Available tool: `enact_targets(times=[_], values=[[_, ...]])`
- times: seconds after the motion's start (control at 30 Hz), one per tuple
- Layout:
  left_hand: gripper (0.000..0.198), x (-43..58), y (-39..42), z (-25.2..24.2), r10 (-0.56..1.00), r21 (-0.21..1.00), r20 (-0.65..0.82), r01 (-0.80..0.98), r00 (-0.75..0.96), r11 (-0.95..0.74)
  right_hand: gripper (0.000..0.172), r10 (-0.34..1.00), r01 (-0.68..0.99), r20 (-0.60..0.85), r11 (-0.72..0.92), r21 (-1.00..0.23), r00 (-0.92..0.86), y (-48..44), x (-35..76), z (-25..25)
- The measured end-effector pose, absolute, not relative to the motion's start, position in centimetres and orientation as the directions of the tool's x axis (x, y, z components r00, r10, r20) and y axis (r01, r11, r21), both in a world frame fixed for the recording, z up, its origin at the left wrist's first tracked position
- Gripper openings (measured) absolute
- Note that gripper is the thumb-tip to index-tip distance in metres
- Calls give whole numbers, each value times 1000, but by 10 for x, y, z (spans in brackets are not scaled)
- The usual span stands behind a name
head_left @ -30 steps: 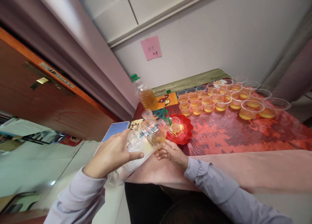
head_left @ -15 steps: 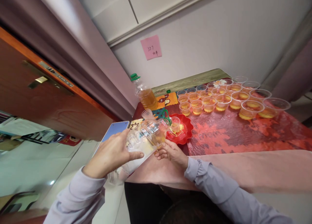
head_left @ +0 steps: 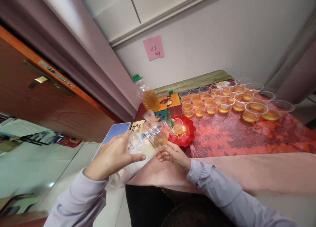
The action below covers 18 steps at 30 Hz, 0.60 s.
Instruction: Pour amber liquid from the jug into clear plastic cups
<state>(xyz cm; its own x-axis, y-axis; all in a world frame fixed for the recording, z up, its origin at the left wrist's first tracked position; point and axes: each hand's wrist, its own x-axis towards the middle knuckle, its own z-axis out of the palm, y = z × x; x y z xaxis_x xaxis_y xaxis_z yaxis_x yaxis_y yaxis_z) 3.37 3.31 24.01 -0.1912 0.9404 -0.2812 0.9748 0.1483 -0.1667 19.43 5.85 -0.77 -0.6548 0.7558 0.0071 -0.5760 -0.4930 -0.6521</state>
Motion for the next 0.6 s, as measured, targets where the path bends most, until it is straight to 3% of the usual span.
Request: enact_targets(times=[0.27, 0.6], values=[[95, 36, 34, 241, 936, -167, -290, 973, -201, 157, 64, 755, -579, 3, -501, -643, -656, 59, 195, -7], [111, 36, 33, 242, 920, -197, -327, 968, -217, 158, 66, 758, -594, -3, -514, -620, -652, 58, 195, -3]])
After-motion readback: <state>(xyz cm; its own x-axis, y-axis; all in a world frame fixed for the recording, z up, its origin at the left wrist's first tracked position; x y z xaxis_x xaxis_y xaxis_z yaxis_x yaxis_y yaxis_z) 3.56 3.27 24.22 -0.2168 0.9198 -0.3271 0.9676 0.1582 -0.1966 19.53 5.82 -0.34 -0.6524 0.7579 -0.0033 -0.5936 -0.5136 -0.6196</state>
